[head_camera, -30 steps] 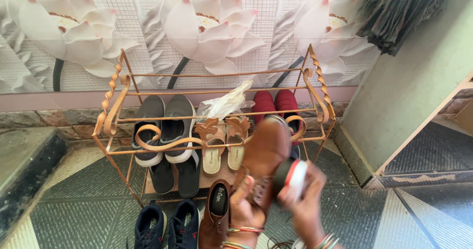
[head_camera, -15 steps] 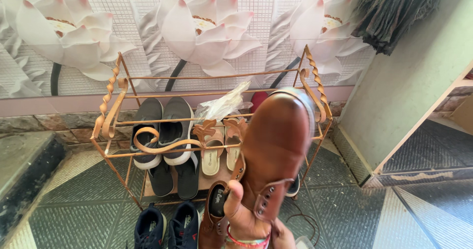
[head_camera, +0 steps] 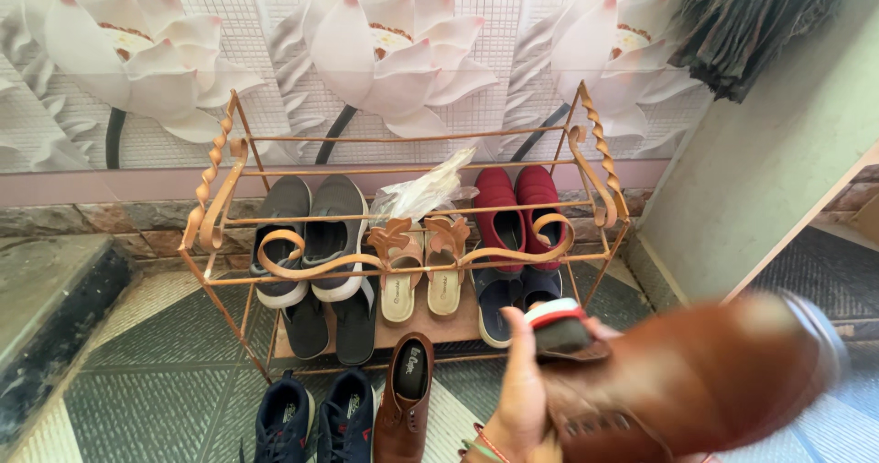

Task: The person removes a pair of blue sneakers from a shoe rack and places them on the floor. They then take a pair of brown leather shoes, brush them with a shoe brush, and tie the laces. The shoes remain on the floor after the task.

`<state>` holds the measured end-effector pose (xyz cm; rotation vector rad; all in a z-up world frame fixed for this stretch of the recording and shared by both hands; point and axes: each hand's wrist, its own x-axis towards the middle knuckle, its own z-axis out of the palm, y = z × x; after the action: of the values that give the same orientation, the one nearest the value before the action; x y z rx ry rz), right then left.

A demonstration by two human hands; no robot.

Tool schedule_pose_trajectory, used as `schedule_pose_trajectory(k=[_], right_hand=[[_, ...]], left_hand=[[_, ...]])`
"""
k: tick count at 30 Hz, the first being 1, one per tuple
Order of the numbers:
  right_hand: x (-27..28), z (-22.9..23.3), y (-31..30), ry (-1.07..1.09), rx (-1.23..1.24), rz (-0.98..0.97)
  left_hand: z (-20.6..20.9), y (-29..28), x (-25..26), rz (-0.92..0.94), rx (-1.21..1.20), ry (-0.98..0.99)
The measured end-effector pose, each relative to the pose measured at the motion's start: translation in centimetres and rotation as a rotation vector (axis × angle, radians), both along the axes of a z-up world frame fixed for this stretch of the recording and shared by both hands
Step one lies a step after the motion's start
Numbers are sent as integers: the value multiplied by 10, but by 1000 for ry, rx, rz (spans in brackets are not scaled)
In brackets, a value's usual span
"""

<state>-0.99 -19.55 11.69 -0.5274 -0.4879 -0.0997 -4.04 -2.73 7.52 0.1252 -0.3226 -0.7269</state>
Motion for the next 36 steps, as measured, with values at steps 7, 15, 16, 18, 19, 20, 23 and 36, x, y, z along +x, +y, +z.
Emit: schedule_pose_trajectory(k=[7, 15, 16, 18, 19, 20, 23, 36], right_hand=[[23, -36, -106, -67, 70, 136], [39, -68, -133, 250, -248, -255], [42, -71, -132, 254, -235, -236], [44, -75, -131, 263, -213, -199], [46, -76, -132, 303, -244, -222], [47, -77, -132, 343, -276, -245], [51, -83, -134, 478, -365, -326], [69, -103, -119, 613, -475, -317]], left_hand=[[-41, 8, 36, -126, 422, 105], [-175, 37, 103, 17, 1097, -265], [-188, 31, 106, 15, 1257, -452], [-210, 20, 107, 54, 1625, -774], [-217, 15, 106, 104, 1835, -912], [-223, 11, 106, 158, 2042, -1056], [-238, 6, 112, 239, 2179, -1011], [-276, 30, 107, 774, 2092, -1402]])
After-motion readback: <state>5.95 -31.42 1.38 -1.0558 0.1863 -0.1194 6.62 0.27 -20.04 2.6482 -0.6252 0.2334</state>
